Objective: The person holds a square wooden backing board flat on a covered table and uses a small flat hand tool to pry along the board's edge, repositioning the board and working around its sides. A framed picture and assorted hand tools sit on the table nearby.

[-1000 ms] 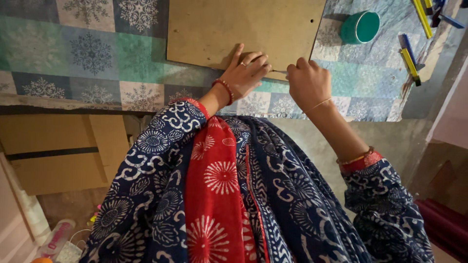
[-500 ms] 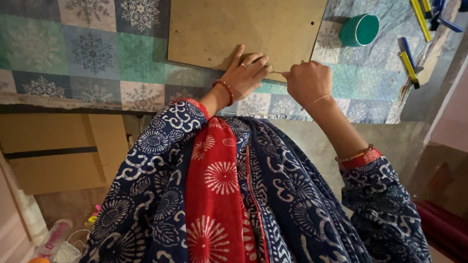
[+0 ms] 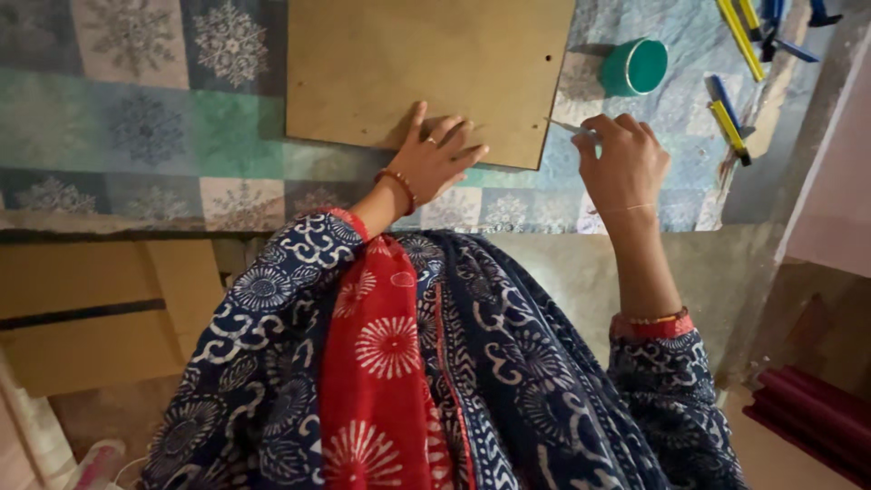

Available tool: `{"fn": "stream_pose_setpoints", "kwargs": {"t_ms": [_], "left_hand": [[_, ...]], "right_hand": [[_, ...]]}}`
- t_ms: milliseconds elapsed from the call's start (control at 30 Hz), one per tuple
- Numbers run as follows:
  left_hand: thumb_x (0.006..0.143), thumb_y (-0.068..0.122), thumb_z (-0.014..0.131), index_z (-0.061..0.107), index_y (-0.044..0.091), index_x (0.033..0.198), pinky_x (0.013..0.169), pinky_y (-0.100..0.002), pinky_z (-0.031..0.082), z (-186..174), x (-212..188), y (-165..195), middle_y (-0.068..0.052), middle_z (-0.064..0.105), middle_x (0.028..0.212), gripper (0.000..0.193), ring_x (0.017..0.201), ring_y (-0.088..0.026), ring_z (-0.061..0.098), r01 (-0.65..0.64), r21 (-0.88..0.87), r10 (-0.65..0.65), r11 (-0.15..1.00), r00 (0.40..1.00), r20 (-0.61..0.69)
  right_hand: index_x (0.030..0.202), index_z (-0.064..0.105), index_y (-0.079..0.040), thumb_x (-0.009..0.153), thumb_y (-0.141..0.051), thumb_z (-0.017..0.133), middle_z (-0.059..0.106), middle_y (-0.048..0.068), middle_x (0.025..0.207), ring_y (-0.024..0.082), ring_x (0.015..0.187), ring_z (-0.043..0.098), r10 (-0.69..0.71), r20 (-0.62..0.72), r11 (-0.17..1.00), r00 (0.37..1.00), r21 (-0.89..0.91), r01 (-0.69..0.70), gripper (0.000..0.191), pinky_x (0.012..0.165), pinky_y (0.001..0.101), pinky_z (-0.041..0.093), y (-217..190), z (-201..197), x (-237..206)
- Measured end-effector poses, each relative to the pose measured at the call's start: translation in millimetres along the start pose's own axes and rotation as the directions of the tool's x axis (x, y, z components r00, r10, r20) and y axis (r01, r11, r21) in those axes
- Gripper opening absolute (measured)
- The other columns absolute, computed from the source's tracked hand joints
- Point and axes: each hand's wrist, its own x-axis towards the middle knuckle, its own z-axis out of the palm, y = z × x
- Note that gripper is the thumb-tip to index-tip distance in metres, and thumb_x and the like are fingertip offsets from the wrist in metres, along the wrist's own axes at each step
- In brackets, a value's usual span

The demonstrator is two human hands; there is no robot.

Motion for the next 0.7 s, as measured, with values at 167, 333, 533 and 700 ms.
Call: {"fn": "stream_pose_setpoints", "kwargs": {"t_ms": [167,333,533,700], "left_hand": [[0.091,0.044,0.067,0.055,0.029,0.144,0.114,-0.075,0.019,1,0,1,-0.008,0.048,0.150,0.056,0.145,-0.029,0.038,0.012,0.048,-0.014,0.999,0.999,0.038],[0.097,0.046,0.066,0.052,0.022,0.152,0.123,-0.067,0.016,13,20,9,-0.008,0.047,0.153,0.062,0.148,-0.028,0.035,-0.019,-0.022,0.021,1.000,0.997,0.081],[0.093,0.054,0.063,0.041,0.022,0.157,0.119,-0.072,0.011,30,69,26,-0.009,0.041,0.156,0.075,0.149,-0.031,0.028,0.051,-0.069,-0.042,0.996,0.991,0.127],[0.092,0.055,0.063,0.041,0.026,0.156,0.114,-0.079,0.008,28,83,30,-0.006,0.038,0.158,0.074,0.151,-0.031,0.024,0.063,-0.042,-0.053,0.997,0.977,0.205]], "right_hand": [[0.097,0.082,-0.017,0.085,-0.018,0.082,0.072,0.005,0.095,0.030,0.091,0.066,0.011,-0.048,1.000,0.999,0.011,-0.010,0.011,0.075,0.0428,0.054,12,19,-9],[0.098,0.083,-0.017,0.085,-0.019,0.082,0.071,0.002,0.094,0.027,0.092,0.065,0.018,-0.097,0.999,0.995,0.052,-0.013,0.012,0.076,0.0418,0.054,9,29,-14],[0.102,0.083,-0.016,0.089,-0.020,0.082,0.071,0.004,0.094,0.028,0.091,0.065,0.073,-0.072,0.993,0.995,0.100,-0.066,0.014,0.074,0.0420,0.053,2,22,-18],[0.102,0.082,-0.017,0.088,-0.019,0.082,0.071,0.003,0.095,0.026,0.091,0.066,0.113,-0.096,0.985,0.989,0.145,-0.098,0.014,0.075,0.0406,0.053,-1,22,-23]]}}
